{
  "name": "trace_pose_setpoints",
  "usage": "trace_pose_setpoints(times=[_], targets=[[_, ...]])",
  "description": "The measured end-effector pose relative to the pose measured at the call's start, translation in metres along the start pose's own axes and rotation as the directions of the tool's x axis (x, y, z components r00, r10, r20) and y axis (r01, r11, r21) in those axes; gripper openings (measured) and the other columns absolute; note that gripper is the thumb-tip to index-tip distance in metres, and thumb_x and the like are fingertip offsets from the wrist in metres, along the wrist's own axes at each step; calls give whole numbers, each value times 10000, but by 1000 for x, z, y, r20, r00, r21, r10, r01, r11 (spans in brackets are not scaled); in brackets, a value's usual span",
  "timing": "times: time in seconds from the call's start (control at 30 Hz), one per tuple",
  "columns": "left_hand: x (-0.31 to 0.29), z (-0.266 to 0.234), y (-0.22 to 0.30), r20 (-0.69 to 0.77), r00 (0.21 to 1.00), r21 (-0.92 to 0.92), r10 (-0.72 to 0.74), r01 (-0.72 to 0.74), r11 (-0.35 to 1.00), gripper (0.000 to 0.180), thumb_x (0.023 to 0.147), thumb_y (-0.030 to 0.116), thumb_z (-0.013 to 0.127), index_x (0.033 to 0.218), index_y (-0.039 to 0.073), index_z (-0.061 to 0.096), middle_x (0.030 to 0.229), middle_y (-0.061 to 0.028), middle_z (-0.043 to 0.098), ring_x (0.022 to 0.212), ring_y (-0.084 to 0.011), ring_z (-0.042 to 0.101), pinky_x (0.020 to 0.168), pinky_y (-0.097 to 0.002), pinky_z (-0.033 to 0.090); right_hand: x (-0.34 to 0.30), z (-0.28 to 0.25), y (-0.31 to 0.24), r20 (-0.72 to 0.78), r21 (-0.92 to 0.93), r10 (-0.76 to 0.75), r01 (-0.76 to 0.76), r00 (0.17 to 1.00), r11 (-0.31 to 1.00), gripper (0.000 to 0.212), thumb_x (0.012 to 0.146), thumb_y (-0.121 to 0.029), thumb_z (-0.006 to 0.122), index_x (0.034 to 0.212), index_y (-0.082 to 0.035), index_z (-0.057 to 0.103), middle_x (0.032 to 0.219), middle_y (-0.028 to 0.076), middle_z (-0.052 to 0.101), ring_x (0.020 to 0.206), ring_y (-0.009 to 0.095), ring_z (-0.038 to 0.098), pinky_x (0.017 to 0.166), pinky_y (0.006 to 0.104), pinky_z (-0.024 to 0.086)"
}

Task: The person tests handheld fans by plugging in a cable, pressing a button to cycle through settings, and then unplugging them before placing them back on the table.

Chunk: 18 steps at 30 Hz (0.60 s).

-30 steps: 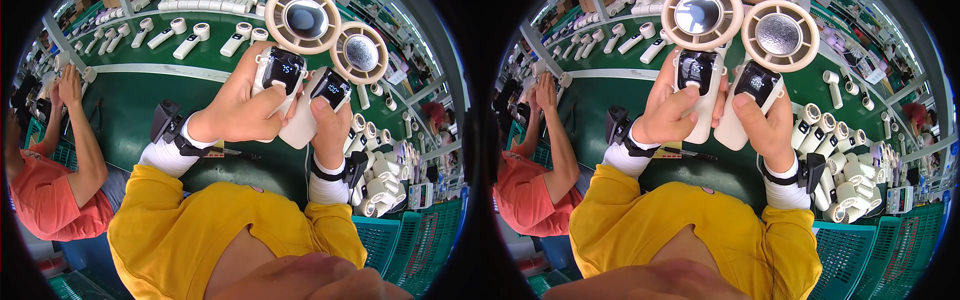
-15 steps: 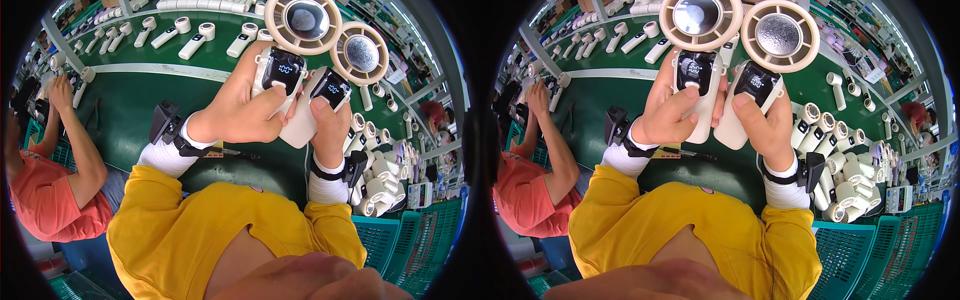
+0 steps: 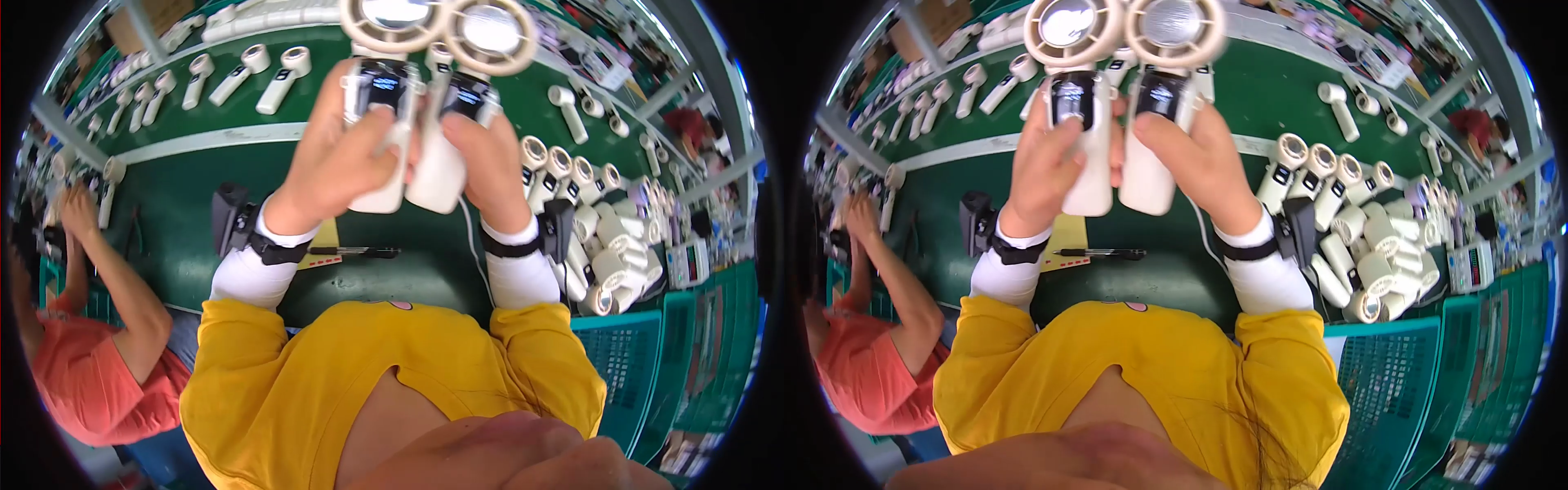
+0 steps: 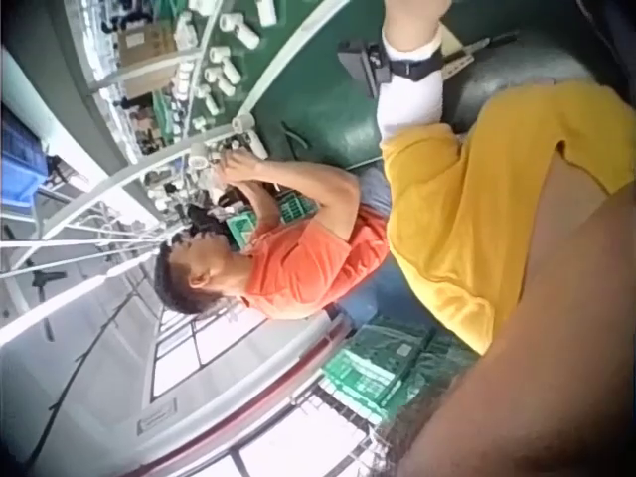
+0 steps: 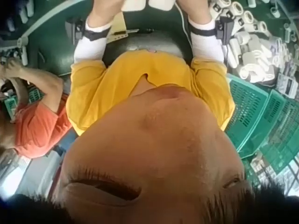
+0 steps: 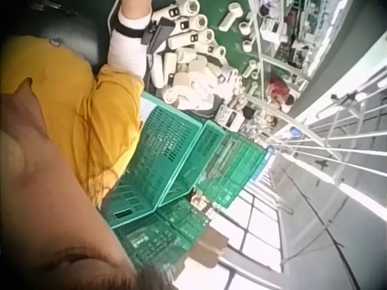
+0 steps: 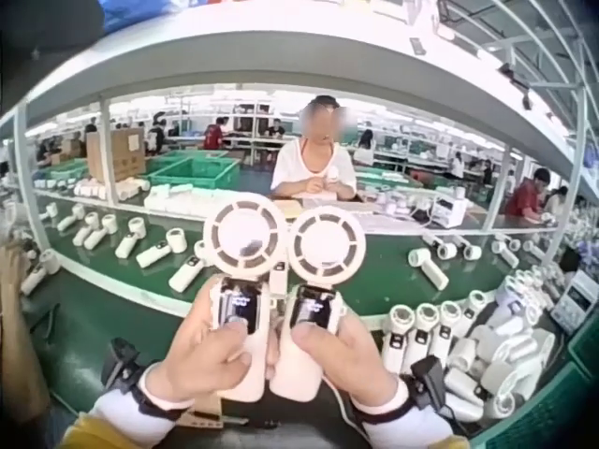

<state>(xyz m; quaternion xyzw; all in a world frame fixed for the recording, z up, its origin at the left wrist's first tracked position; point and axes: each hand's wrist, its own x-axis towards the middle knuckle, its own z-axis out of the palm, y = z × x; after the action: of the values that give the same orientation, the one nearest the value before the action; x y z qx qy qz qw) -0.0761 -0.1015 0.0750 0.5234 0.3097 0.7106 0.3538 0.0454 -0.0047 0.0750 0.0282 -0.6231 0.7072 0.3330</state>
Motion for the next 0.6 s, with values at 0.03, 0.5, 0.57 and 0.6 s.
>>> trace_pose_setpoints(times=[0.03, 0.5, 0.57, 0.6], targets=[[4, -5, -2, -29, 999, 27, -38, 38, 999, 399, 736, 18, 469, 1094, -56, 312, 899, -112, 484, 643, -174, 542, 545, -260, 458, 5, 0, 6, -54, 10, 61, -61, 997, 998, 270, 806, -215, 497, 926, 25, 475, 706, 86, 554, 572, 144, 535, 520, 245, 434], [-2, -66, -106, -176, 832, 691, -526, 485, 536, 364, 804, 260, 461, 1038, -16, 418, 923, -162, 491, 744, -219, 543, 644, -327, 439, -3, -83, 80, -211, -356, 737, -753, 642, 553, 400, 746, -447, 569, 672, -54, 580, 521, -20, 474, 411, 38, 382, 357, 189, 212], [-3, -61, -105, -175, 807, 848, -565, 415, 330, 383, 808, 272, 445, 1064, -10, 412, 955, -171, 489, 779, -239, 534, 677, -342, 428, -6, -83, 85, -194, -494, 766, -736, 612, 463, 418, 759, -453, 544, 669, -46, 575, 509, -21, 460, 413, 41, 371, 370, 189, 219], [-4, -61, -101, -176, 805, 846, -566, 418, 331, 383, 808, 272, 445, 1064, -10, 412, 955, -171, 489, 779, -239, 534, 677, -342, 428, -8, -82, 86, -190, -559, 779, -718, 597, 415, 428, 766, -456, 532, 667, -42, 573, 503, -22, 453, 414, 42, 366, 377, 189, 222]])
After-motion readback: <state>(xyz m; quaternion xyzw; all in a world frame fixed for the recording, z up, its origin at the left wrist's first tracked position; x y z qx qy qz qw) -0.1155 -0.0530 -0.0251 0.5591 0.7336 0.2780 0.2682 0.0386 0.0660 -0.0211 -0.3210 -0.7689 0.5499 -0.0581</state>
